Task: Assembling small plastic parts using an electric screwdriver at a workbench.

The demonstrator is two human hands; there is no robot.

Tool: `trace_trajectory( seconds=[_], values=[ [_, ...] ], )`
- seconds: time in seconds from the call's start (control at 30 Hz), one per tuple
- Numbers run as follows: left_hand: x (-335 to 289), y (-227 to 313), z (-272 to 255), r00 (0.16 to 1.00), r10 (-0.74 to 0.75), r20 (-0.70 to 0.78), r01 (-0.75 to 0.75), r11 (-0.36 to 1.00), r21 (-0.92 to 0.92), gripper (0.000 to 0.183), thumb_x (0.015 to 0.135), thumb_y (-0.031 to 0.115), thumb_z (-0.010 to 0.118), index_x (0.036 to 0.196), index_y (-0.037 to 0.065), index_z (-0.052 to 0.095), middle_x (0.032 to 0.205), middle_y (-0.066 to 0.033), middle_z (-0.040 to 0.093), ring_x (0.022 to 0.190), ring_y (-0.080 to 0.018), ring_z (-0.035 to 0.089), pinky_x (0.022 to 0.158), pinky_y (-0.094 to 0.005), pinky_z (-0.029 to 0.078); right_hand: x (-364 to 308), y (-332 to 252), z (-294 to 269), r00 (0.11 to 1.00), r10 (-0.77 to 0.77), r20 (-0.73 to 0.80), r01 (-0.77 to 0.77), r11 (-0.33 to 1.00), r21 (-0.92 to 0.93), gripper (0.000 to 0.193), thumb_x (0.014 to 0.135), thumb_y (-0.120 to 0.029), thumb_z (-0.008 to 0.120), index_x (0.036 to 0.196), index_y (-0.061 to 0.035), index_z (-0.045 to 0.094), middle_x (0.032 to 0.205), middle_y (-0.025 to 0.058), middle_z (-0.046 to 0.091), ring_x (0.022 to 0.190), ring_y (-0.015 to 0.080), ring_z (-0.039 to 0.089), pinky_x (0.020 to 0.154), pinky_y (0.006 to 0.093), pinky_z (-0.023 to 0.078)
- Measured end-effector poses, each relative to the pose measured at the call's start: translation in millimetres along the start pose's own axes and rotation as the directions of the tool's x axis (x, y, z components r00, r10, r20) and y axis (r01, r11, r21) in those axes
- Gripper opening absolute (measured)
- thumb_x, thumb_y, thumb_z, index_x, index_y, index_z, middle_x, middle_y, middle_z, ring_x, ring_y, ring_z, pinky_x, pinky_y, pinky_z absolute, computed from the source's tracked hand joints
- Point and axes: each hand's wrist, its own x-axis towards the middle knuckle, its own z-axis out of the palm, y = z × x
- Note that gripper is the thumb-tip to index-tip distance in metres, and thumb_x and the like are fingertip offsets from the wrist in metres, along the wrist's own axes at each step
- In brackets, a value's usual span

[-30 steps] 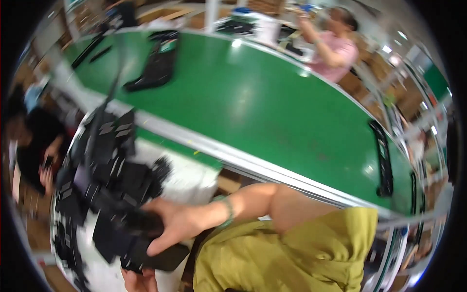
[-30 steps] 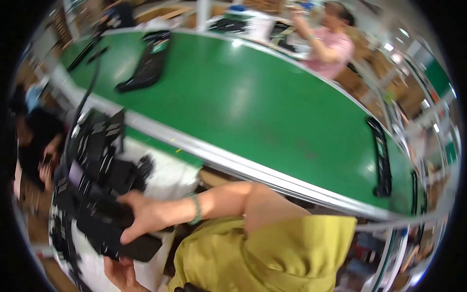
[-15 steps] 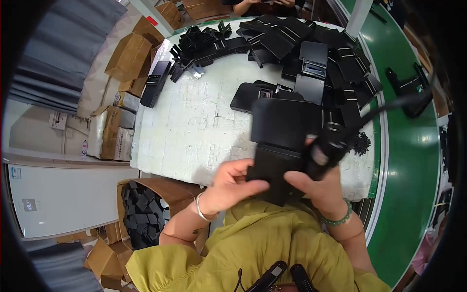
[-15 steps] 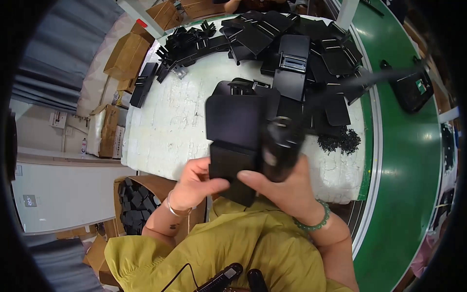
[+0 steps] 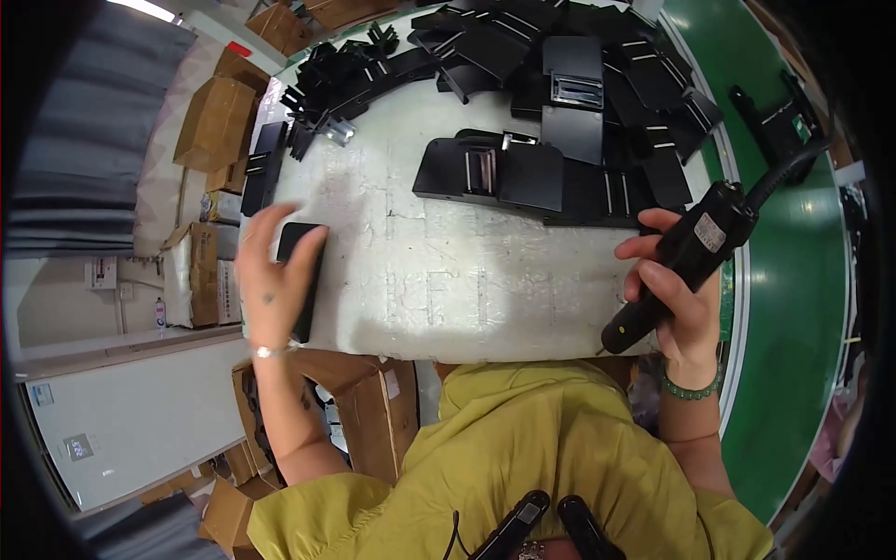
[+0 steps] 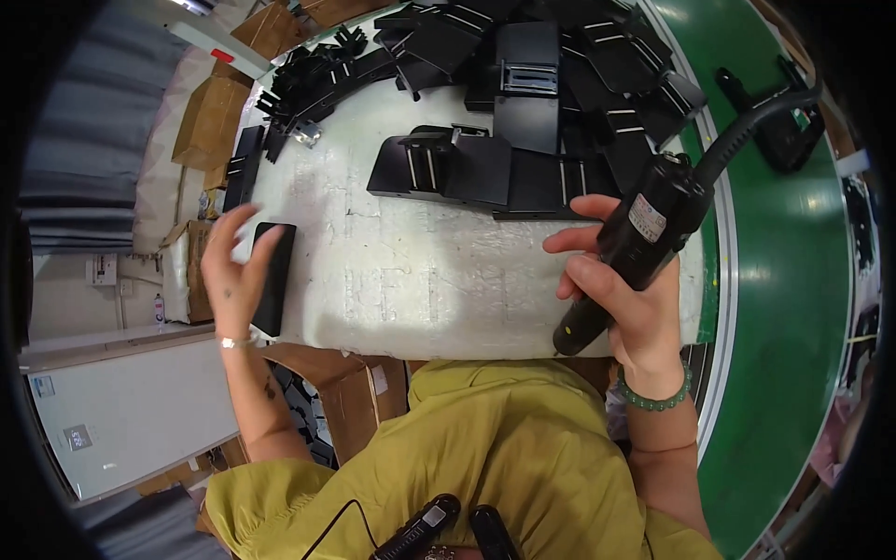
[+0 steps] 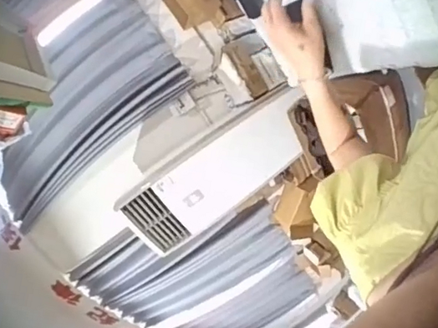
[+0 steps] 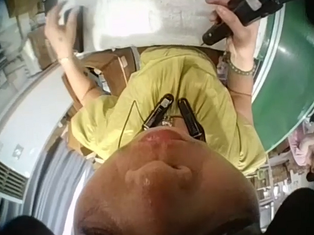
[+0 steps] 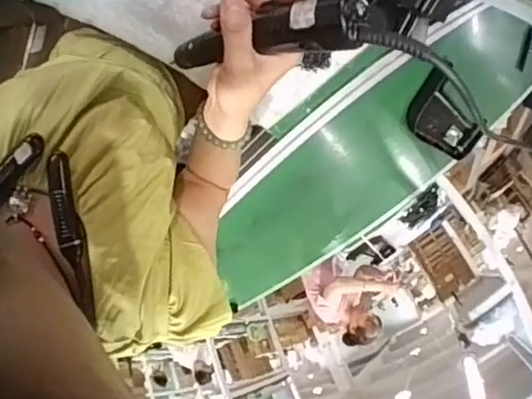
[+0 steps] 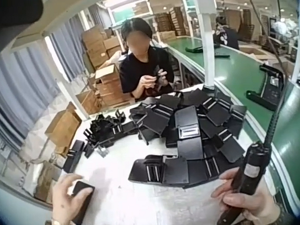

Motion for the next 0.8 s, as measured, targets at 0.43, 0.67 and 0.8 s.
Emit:
trace_trajectory(
  seconds=[0.43,0.67,0.8],
  values=[
    [42,71,77,0.789,0.473,0.393,-0.319,0.861,-0.396,0.081,0.053,0.016,0.078,0.126,0.009,0.045,0.105,-0.0133,0.048,0.095,-0.0310,0.051,0.085,-0.0352,0.043,-17,-11,-25,0.983,-0.112,-0.147,0.116,0.993,0.021,0.044,0.072,-0.008,0.062,0.112,0.0041,0.047,0.085,0.0133,0.061,0.060,0.0126,0.053,0.056,0.0224,0.043],
    [-31,94,72,0.676,0.596,0.434,-0.374,0.785,-0.494,0.075,0.057,0.026,0.077,0.123,0.004,0.048,0.122,-0.0185,0.041,0.107,-0.0342,0.047,0.088,-0.0391,0.043,-3,-10,-19,0.991,-0.104,-0.088,0.105,0.994,0.013,0.048,0.069,-0.012,0.062,0.111,0.0054,0.045,0.083,0.0131,0.060,0.057,0.0120,0.051,0.054,0.0218,0.041],
    [-27,106,72,0.711,0.555,0.432,-0.415,0.827,-0.379,0.076,0.059,0.030,0.077,0.124,0.006,0.048,0.129,-0.0189,0.038,0.114,-0.0319,0.040,0.090,-0.0392,0.040,1,-9,-16,0.991,-0.125,-0.043,0.127,0.991,0.031,0.049,0.069,-0.013,0.064,0.110,0.0055,0.045,0.082,0.0129,0.060,0.055,0.0118,0.050,0.052,0.0219,0.041]
  ],
)
